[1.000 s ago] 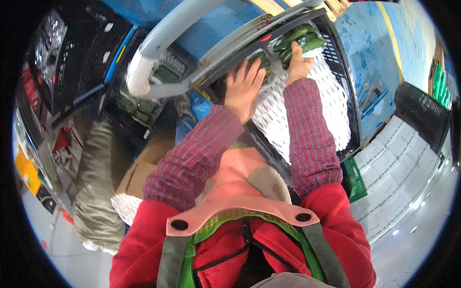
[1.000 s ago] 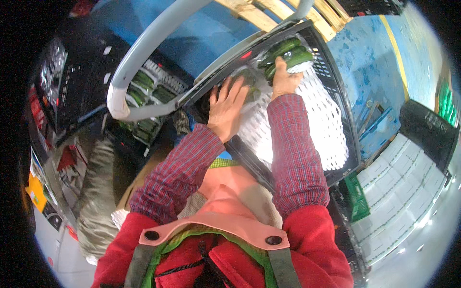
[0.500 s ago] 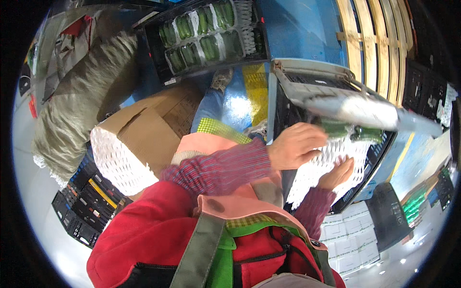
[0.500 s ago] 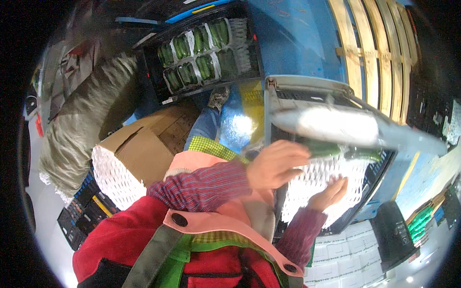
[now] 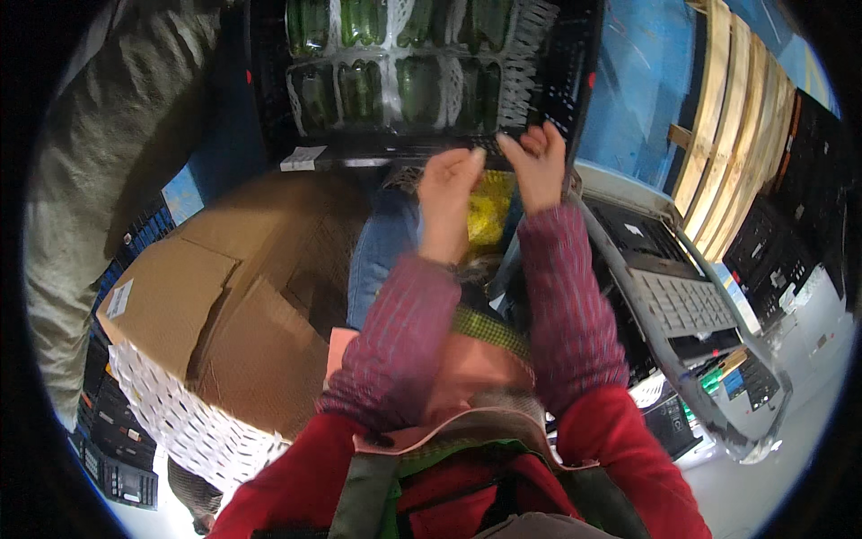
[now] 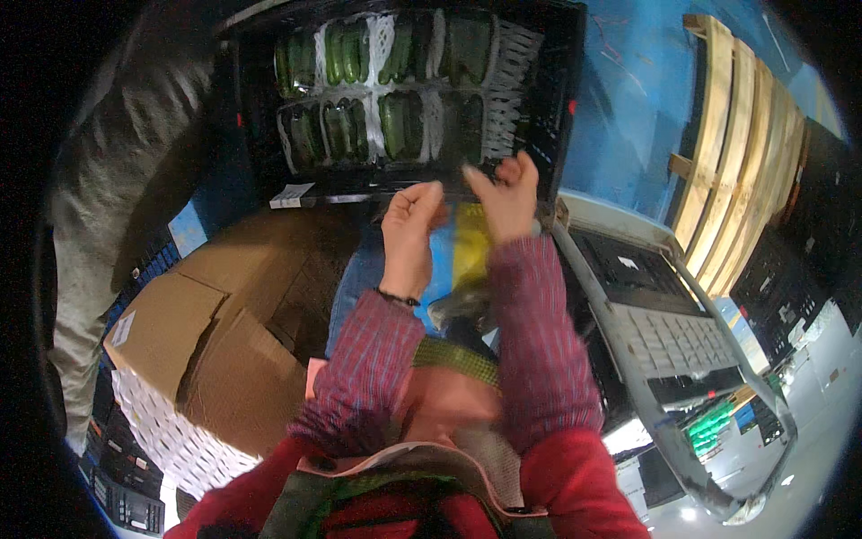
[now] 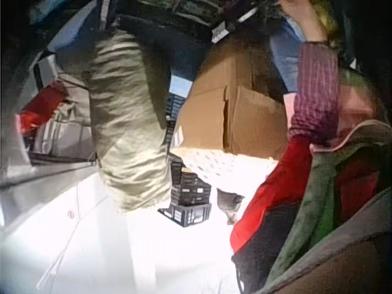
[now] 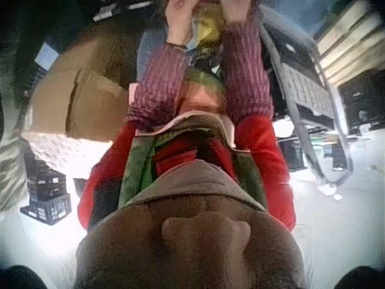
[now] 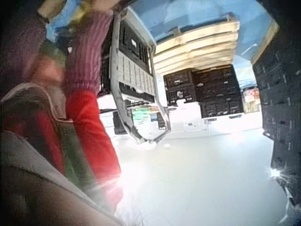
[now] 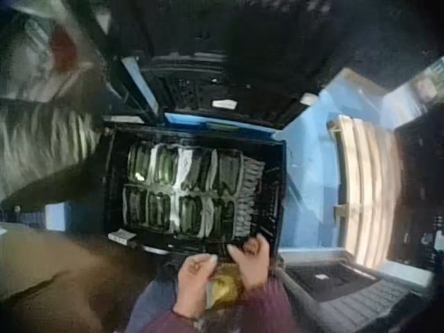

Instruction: The person places packaged cucumbers into a black crate, then applies labels to each package one by one. The person repeats this process for multiple packages, arranging them neatly in the crate.

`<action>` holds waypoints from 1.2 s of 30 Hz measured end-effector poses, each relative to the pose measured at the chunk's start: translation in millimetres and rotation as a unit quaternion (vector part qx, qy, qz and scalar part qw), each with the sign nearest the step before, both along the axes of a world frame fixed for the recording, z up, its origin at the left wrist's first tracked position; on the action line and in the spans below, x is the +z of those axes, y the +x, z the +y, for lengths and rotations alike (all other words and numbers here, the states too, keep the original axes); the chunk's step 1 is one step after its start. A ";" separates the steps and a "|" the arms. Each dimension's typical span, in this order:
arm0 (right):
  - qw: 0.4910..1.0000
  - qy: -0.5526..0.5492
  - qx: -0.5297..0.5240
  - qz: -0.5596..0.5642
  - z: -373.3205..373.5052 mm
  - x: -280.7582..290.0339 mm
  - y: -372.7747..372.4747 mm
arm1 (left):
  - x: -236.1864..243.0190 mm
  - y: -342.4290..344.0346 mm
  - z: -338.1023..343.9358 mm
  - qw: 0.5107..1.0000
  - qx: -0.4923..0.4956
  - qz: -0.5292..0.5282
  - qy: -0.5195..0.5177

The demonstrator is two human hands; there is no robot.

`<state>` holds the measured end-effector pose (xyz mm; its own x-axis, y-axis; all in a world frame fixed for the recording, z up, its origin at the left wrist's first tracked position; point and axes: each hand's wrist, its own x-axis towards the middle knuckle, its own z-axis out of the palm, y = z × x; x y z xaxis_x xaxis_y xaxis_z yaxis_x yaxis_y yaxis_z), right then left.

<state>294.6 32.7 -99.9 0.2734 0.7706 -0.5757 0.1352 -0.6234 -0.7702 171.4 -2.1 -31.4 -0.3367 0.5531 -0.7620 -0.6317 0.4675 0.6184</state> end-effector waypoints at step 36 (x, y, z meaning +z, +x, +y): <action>0.874 -0.156 -0.144 0.437 64.7 96.0 -82.9 | 15.0 -11.3 47.1 0.992 0.092 -0.088 -0.001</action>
<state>211.7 97.4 -3.9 -0.2198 0.5101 -0.8316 -0.6169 -0.7330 -0.2866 160.1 45.0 -16.4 -0.2933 0.4931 -0.8190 -0.8043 0.3359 0.4902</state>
